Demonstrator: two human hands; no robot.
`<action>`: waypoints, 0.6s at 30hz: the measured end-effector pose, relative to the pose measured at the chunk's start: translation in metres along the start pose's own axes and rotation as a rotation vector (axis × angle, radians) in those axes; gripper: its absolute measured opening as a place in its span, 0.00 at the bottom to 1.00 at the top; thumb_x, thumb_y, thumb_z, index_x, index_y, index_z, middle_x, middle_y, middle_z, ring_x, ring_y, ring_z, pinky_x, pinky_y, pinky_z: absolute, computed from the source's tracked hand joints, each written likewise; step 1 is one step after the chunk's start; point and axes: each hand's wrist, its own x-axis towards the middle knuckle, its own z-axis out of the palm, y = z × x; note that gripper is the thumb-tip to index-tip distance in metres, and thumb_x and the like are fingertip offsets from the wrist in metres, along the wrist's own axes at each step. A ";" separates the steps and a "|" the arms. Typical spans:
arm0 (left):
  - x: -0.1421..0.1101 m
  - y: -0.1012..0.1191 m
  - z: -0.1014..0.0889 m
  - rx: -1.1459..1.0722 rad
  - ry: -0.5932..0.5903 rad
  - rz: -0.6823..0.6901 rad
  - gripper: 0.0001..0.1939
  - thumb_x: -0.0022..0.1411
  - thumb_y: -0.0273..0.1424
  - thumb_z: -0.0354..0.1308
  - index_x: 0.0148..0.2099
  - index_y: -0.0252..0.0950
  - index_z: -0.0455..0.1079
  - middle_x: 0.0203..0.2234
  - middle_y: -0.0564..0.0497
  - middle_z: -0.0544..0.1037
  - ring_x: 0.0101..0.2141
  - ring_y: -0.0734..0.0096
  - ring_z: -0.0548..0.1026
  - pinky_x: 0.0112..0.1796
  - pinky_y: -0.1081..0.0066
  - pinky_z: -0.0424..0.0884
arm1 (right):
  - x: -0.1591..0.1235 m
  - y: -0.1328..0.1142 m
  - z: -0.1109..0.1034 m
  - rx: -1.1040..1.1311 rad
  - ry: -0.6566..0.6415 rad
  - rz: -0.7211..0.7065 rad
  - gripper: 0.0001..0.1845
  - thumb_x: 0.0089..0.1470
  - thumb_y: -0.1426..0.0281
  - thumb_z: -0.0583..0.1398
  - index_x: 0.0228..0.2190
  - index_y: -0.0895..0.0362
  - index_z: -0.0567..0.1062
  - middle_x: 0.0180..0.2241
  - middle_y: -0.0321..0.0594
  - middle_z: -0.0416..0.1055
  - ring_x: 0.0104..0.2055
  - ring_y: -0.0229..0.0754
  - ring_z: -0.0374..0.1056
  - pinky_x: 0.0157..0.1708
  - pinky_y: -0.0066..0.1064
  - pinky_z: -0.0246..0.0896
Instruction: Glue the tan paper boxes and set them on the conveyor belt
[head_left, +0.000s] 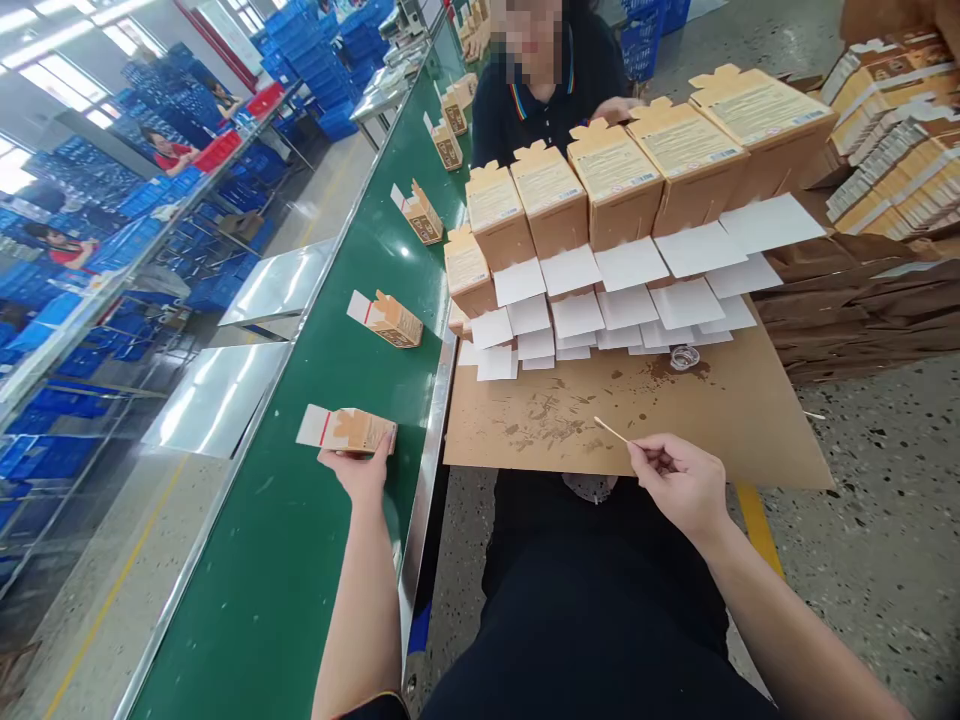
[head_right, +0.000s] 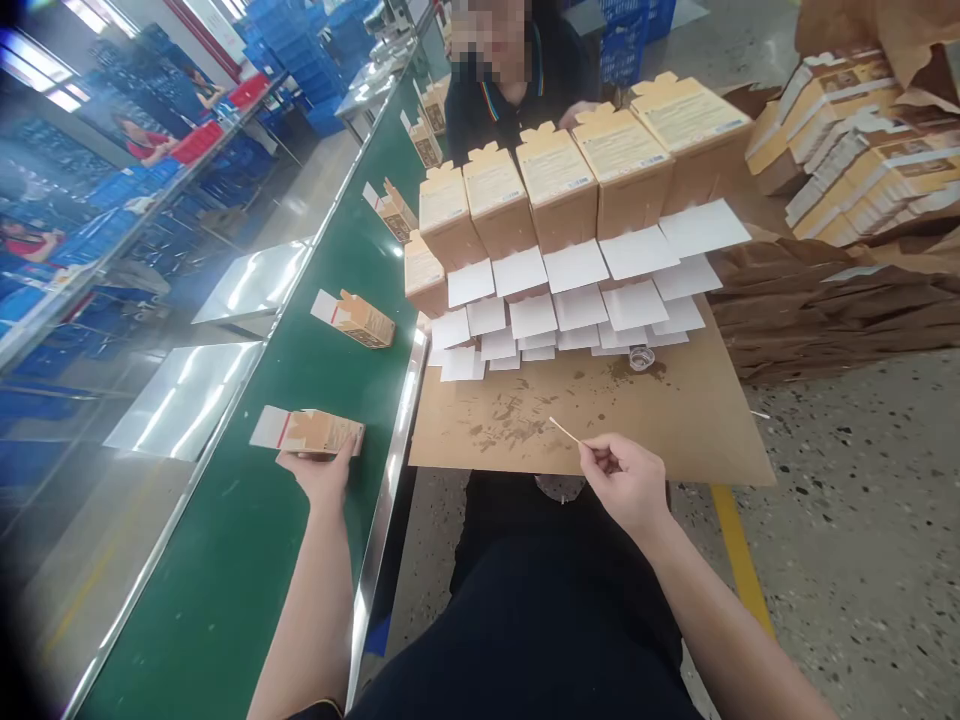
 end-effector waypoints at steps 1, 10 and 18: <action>0.002 -0.004 -0.003 0.017 -0.015 -0.033 0.51 0.40 0.33 0.83 0.55 0.45 0.50 0.60 0.40 0.74 0.60 0.49 0.81 0.65 0.38 0.75 | 0.002 0.000 0.001 0.003 -0.006 0.003 0.16 0.67 0.58 0.67 0.28 0.52 0.81 0.21 0.36 0.77 0.19 0.40 0.71 0.23 0.32 0.71; -0.041 0.001 0.001 -0.040 0.298 0.584 0.28 0.57 0.40 0.71 0.54 0.42 0.62 0.54 0.45 0.67 0.57 0.54 0.75 0.64 0.47 0.71 | 0.002 0.013 -0.030 -0.056 0.108 0.159 0.22 0.65 0.47 0.68 0.31 0.52 0.83 0.20 0.37 0.74 0.17 0.41 0.70 0.20 0.33 0.69; 0.039 0.106 0.184 -0.207 -0.372 -0.109 0.16 0.66 0.43 0.65 0.49 0.39 0.74 0.44 0.45 0.79 0.49 0.60 0.79 0.51 0.63 0.76 | 0.018 -0.006 -0.027 -0.001 0.127 0.120 0.17 0.62 0.53 0.71 0.30 0.52 0.84 0.20 0.36 0.74 0.17 0.39 0.69 0.19 0.32 0.70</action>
